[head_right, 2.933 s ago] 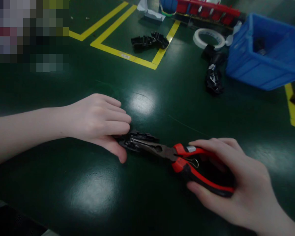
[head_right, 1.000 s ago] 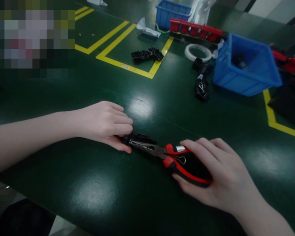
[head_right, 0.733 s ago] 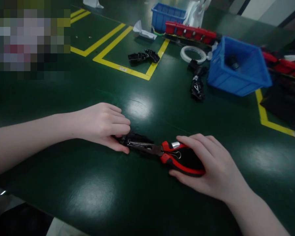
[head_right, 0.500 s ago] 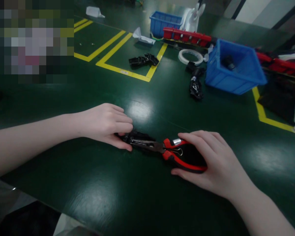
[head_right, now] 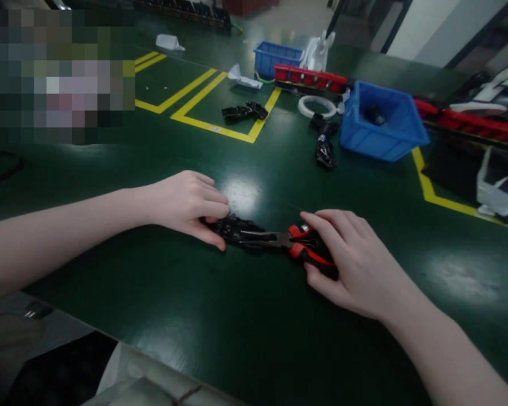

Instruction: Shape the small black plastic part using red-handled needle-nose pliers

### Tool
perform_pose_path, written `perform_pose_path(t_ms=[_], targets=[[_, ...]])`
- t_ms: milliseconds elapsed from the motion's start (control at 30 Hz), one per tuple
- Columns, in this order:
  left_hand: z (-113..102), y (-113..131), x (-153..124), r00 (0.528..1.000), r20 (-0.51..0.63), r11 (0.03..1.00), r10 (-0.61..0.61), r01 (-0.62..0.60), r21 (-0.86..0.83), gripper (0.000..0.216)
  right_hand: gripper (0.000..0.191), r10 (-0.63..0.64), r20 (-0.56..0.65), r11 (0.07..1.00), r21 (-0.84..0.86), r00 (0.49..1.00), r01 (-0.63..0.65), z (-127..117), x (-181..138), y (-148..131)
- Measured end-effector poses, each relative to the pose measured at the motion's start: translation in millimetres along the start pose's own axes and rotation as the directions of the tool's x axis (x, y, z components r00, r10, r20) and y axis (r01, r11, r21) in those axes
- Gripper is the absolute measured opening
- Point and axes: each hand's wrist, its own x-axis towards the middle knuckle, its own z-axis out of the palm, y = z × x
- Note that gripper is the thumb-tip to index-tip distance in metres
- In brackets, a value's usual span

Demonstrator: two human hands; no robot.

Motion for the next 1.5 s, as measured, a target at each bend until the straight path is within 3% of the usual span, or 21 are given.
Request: perform_pose_path(t_ms=[233, 333, 533, 767, 1033, 1267, 1500], targets=[[1.2, 1.2, -0.4, 0.998, -0.059, 0.995, 0.008, -0.002, 0.095, 0.053, 0.043, 0.002, -0.055, 0.999, 0.044, 0.998, 0.001, 1.6, -0.9, 3.1], [1.4, 1.5, -0.4, 0.998, -0.066, 0.993, -0.016, 0.023, 0.116, 0.059, 0.049, 0.024, -0.110, 1.000, 0.021, 0.994, -0.022, 3.8, -3.0, 6.8], [1.3, 9.6, 2.9, 0.983, -0.104, 0.987, -0.149, 0.142, -0.070, 0.086, 0.046, 0.058, -0.211, 0.998, 0.006, 0.976, -0.058, 7.9, -4.5, 9.6], [1.0, 21.1, 8.0, 0.980, -0.031, 0.974, -0.196, 0.191, -0.123, 0.058, 0.044, 0.005, -0.300, 0.996, -0.081, 0.954, -0.031, 17.3, -8.7, 21.8], [3.4, 23.9, 9.6, 0.975, -0.031, 0.961, -0.220, 0.211, -0.177, 0.045, 0.050, -0.045, -0.387, 0.989, -0.148, 0.921, -0.015, 12.8, -2.1, 14.0], [-2.0, 29.3, 17.5, 0.951, 0.030, 0.897, -0.309, 0.302, -0.323, 0.039, 0.046, 0.074, -0.384, 0.995, -0.029, 0.921, -0.092, 11.4, -3.9, 12.0], [-4.0, 30.5, 28.5, 0.920, 0.098, 0.846, -0.380, 0.388, -0.366, 0.032, 0.049, -0.008, -0.376, 0.997, -0.074, 0.927, -0.022, 4.3, -0.9, 1.1]])
